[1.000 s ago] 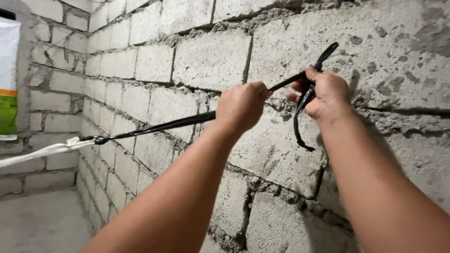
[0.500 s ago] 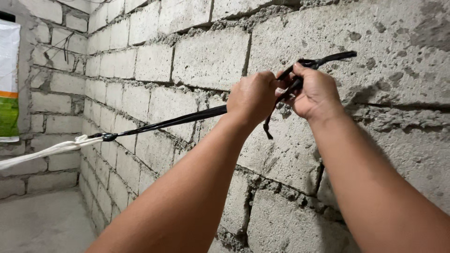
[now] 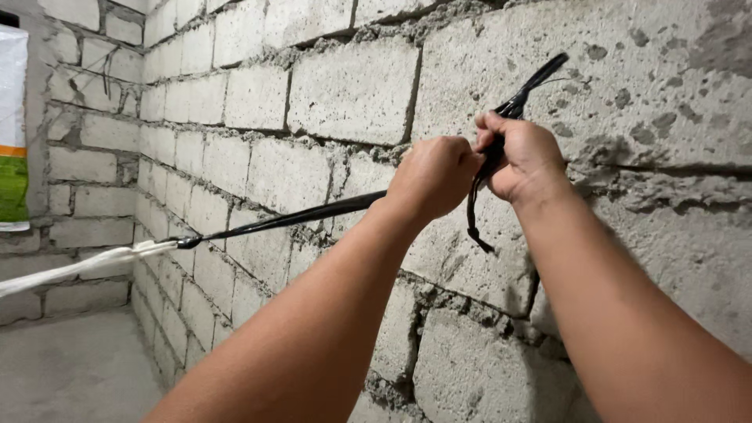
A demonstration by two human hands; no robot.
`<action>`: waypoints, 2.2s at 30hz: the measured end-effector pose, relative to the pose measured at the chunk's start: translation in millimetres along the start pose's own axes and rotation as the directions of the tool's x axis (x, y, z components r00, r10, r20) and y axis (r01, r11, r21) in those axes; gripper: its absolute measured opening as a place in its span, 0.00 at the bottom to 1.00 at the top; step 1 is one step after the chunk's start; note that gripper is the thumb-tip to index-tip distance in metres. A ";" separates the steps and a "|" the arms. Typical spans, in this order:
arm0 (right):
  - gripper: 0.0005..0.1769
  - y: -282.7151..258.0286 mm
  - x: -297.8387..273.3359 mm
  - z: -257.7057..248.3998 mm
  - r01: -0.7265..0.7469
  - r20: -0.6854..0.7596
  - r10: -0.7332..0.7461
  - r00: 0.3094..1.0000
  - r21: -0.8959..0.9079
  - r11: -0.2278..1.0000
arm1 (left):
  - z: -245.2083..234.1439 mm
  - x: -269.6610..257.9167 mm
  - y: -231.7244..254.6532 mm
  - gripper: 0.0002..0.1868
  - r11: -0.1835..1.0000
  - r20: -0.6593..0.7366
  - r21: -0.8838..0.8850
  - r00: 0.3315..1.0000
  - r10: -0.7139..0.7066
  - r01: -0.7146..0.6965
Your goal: The person ties a black strap to a cinder block wall to secure a white rod, then spreads a white mosquito net over a bed and adjusts the net along the rod to drape it properly.
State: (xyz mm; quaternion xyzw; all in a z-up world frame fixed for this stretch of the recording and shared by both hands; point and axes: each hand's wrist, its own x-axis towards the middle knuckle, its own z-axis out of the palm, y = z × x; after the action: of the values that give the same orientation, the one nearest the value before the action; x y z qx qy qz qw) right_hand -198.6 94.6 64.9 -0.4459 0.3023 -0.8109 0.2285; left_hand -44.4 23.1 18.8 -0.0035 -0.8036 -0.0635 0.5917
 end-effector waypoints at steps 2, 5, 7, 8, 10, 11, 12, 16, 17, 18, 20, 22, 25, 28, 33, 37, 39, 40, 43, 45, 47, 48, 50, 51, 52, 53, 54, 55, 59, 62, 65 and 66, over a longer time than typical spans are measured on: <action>0.07 4.5 0.2 -8.7 0.015 -0.049 -0.017 0.999 -0.037 0.999 | -3.1 -7.2 1.9 0.20 0.995 0.106 -0.041 0.991 -0.087 0.092; 0.08 11.4 -17.6 -9.0 -0.044 -0.127 0.032 0.991 -0.091 0.995 | -4.3 -12.4 1.9 0.24 0.970 0.186 -0.124 0.965 -0.183 0.208; 0.09 17.3 -30.7 -7.5 -0.084 -0.093 0.072 0.993 -0.138 0.987 | -0.6 -11.0 -3.1 0.24 0.957 0.149 -0.189 0.969 -0.194 0.221; 0.09 21.8 -36.5 -8.2 -0.090 -0.031 0.086 0.996 -0.167 0.982 | 3.0 -10.5 -5.9 0.23 0.954 0.100 -0.222 0.978 -0.181 0.199; 0.10 28.7 -46.7 -10.3 -0.104 0.017 0.110 0.994 -0.208 0.973 | 9.5 -14.6 -11.2 0.22 0.943 0.043 -0.278 0.983 -0.179 0.184; 0.09 31.7 -51.7 -11.2 -0.117 0.003 0.120 0.993 -0.219 0.969 | 12.0 -18.0 -13.1 0.22 0.934 0.035 -0.302 0.981 -0.191 0.192; 0.09 34.2 -57.2 -12.2 -0.129 -0.011 0.130 0.991 -0.230 0.965 | 13.6 -21.4 -14.4 0.21 0.924 0.028 -0.326 0.979 -0.202 0.200; 0.09 42.7 -81.1 -15.6 -0.182 0.000 0.188 0.982 -0.246 0.952 | 12.0 -33.8 -18.5 0.20 0.927 0.007 -0.285 0.968 -0.252 0.244; 0.10 45.3 -86.8 -16.1 -0.194 0.020 0.207 0.978 -0.265 0.945 | 11.0 -35.4 -18.8 0.20 0.928 -0.024 -0.290 0.968 -0.250 0.233; 0.11 47.7 -92.6 -16.4 -0.206 0.041 0.226 0.973 -0.283 0.937 | 10.0 -36.8 -18.1 0.20 0.930 -0.056 -0.295 0.967 -0.248 0.221; 0.10 52.0 -105.0 -15.8 -0.206 0.096 0.243 0.965 -0.293 0.934 | 6.9 -37.1 -14.1 0.20 0.928 -0.021 -0.277 0.964 -0.264 0.248; 0.09 58.0 -119.0 -16.3 -0.206 0.121 0.256 0.959 -0.324 0.923 | 5.7 -41.8 -10.0 0.20 0.904 0.049 -0.296 0.950 -0.309 0.309; 0.08 63.3 -135.0 -13.0 -0.205 0.127 0.271 0.954 -0.382 0.901 | 4.8 -46.7 -7.0 0.19 0.844 0.152 -0.361 0.918 -0.367 0.397; 0.07 69.2 -147.2 -12.0 -0.254 0.123 0.324 0.938 -0.390 0.885 | 11.6 -53.3 -12.0 0.18 0.843 0.155 -0.384 0.927 -0.343 0.376; 0.08 77.4 -157.1 -15.8 -0.337 0.177 0.414 0.893 -0.345 0.876 | 17.5 -60.7 -23.5 0.17 0.865 0.146 -0.323 0.923 -0.355 0.384; 0.10 88.5 -164.4 -19.4 -0.326 0.154 0.411 0.899 -0.393 0.860 | 16.2 -72.9 -27.1 0.17 0.855 0.157 -0.300 0.906 -0.394 0.424; 0.09 93.7 -165.1 -19.0 -0.359 0.154 0.436 0.887 -0.366 0.859 | 15.5 -79.4 -30.0 0.18 0.867 0.140 -0.287 0.913 -0.382 0.407; 0.09 95.6 -164.7 -18.1 -0.364 0.141 0.441 0.887 -0.374 0.853 | 15.2 -81.4 -31.5 0.18 0.854 0.150 -0.309 0.908 -0.392 0.419; 0.10 103.1 -166.5 -16.4 -0.386 0.109 0.455 0.884 -0.380 0.841 | 15.5 -89.2 -37.3 0.17 0.832 0.172 -0.321 0.892 -0.417 0.452; 0.10 106.8 -168.6 -15.6 -0.395 0.107 0.459 0.882 -0.364 0.844 | 15.9 -92.6 -41.9 0.18 0.849 0.166 -0.265 0.889 -0.427 0.457; 0.10 108.7 -169.7 -14.6 -0.411 0.115 0.473 0.874 -0.345 0.844 | 17.0 -95.7 -44.9 0.17 0.850 0.137 -0.278 0.895 -0.426 0.447; 0.10 109.6 -170.3 -14.0 -0.419 0.119 0.480 0.869 -0.335 0.844 | 16.7 -97.2 -45.5 0.16 0.851 0.123 -0.285 0.897 -0.425 0.442; 0.10 111.9 -171.4 -12.3 -0.414 0.155 0.478 0.864 -0.319 0.852 | 13.6 -100.4 -44.0 0.15 0.824 0.157 -0.295 0.875 -0.458 0.484; 0.09 112.8 -172.2 -11.4 -0.411 0.173 0.477 0.862 -0.312 0.857 | 11.0 -101.8 -41.6 0.15 0.810 0.174 -0.300 0.863 -0.473 0.504; 0.09 114.1 -173.3 -10.5 -0.406 0.161 0.473 0.866 -0.323 0.855 | 8.0 -103.5 -38.5 0.14 0.775 0.216 -0.317 0.837 -0.503 0.547; 0.09 116.0 -174.8 -9.7 -0.402 0.149 0.469 0.870 -0.334 0.852 | 5.1 -105.7 -35.1 0.13 0.737 0.259 -0.331 0.808 -0.530 0.589; 0.09 117.5 -176.4 -9.3 -0.398 0.138 0.465 0.874 -0.346 0.850 | 2.6 -108.2 -32.1 0.13 0.697 0.301 -0.342 0.776 -0.554 0.630; 0.10 119.3 -178.1 -9.1 -0.397 0.173 0.463 0.869 -0.315 0.862 | 1.1 -110.9 -29.7 0.12 0.692 0.317 -0.347 0.774 -0.548 0.633; 0.12 122.9 -188.8 -4.0 -0.412 0.140 0.465 0.874 -0.291 0.863 | 3.0 -121.5 -30.2 0.11 0.710 0.355 -0.346 0.786 -0.506 0.614; 0.13 118.5 -194.9 1.2 -0.400 0.006 0.429 0.903 -0.350 0.847 | 7.3 -128.7 -36.9 0.09 0.790 0.320 -0.276 0.827 -0.462 0.548; 0.13 116.7 -192.1 0.5 -0.381 -0.108 0.366 0.924 -0.330 0.864 | 7.2 -140.4 -43.1 0.08 0.832 0.292 -0.219 0.848 -0.442 0.509; 0.13 117.9 -190.9 -2.2 -0.374 -0.147 0.345 0.927 -0.311 0.874 | 7.7 -145.1 -44.0 0.07 0.838 0.288 -0.208 0.851 -0.440 0.504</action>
State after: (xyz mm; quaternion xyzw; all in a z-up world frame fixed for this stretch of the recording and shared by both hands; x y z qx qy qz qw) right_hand -93.5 133.4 -129.6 -0.3783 0.5223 -0.7099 0.2829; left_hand -11.8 -9.6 -125.8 0.1061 -0.8251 -0.3185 0.4544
